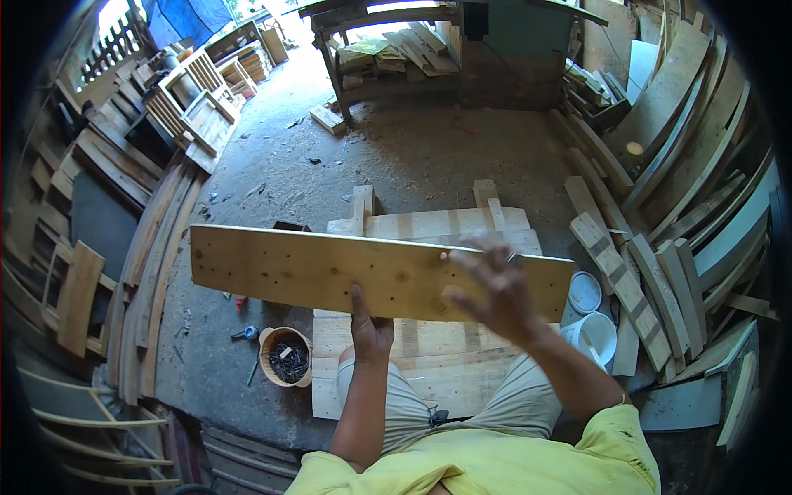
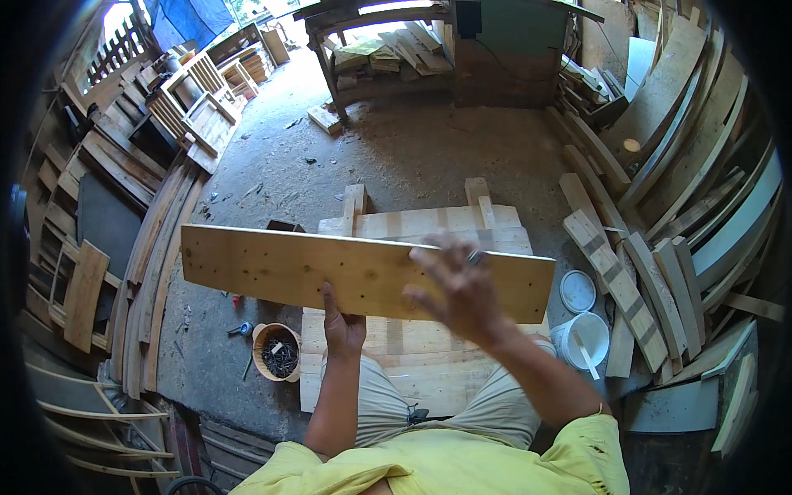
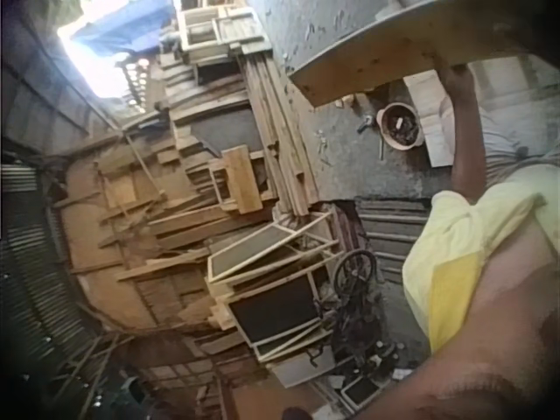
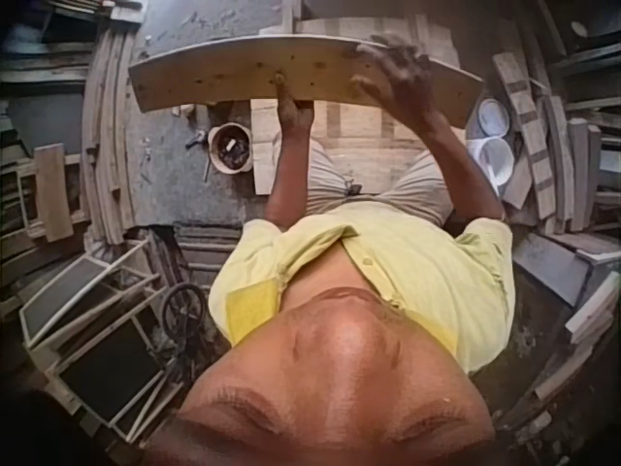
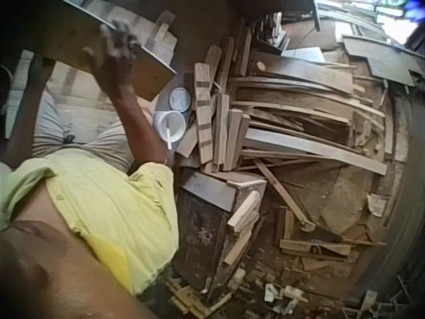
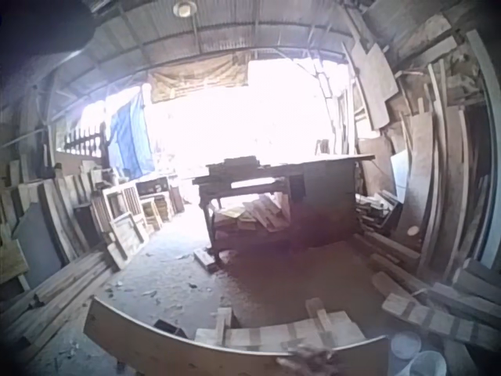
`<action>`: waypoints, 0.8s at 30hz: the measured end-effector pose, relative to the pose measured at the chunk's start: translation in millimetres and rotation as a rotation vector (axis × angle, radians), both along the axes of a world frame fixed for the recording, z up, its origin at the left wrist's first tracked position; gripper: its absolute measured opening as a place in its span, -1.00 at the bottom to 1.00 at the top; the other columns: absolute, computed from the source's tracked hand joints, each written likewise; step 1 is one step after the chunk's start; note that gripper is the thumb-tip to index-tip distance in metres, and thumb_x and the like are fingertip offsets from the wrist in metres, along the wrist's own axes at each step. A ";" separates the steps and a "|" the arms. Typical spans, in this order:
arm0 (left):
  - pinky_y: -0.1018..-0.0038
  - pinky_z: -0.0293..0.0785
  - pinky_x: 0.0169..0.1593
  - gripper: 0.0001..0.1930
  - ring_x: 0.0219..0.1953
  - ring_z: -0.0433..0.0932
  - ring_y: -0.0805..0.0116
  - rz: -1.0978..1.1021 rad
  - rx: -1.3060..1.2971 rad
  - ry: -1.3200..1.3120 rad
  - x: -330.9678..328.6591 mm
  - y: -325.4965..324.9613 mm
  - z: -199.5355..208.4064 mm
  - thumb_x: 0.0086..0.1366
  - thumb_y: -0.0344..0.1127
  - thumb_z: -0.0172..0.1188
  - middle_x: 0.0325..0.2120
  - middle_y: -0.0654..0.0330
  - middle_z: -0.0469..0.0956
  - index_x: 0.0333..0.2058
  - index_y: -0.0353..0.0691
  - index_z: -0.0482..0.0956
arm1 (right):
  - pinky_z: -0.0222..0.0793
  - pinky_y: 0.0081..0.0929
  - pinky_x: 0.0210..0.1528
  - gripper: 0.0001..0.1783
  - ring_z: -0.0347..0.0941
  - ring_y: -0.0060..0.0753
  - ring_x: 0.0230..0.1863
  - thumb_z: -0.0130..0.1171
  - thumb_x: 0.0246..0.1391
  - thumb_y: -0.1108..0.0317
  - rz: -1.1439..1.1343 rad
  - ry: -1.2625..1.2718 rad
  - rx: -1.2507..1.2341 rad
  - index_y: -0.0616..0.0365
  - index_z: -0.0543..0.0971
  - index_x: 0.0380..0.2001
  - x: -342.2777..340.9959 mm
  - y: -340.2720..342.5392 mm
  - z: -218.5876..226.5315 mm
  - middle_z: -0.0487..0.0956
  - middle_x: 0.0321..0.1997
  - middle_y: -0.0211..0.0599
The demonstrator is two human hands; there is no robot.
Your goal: The person assembles a wooden structure by applying glue to wooden planks and attaching them to a base. They repeatedly dip a brush into a bucket of glue, apply it to planks, and press the planks into place on the base.
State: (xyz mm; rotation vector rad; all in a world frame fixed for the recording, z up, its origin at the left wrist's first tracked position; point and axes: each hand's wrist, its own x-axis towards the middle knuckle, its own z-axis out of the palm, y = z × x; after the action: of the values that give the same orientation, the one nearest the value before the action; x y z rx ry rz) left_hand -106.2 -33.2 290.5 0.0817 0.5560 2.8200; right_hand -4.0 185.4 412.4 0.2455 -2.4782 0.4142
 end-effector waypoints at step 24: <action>0.20 0.33 0.22 -0.12 0.06 0.43 0.19 1.119 -1.382 0.457 -69.0 -210.0 29.6 0.03 -0.27 0.56 0.02 0.09 0.45 0.27 -0.30 0.25 | 0.48 -0.14 -0.27 -0.66 0.61 -0.08 -0.32 0.48 -0.06 0.12 0.044 -0.240 -0.111 0.02 0.63 -0.27 -0.2 88.2 -73.5 0.66 -0.38 -0.23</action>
State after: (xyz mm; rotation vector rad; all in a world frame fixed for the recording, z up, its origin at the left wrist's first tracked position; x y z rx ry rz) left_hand -175.2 -243.3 320.1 0.1624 3.2270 2.3396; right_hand -4.1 273.7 338.9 0.2160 -2.6759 0.6310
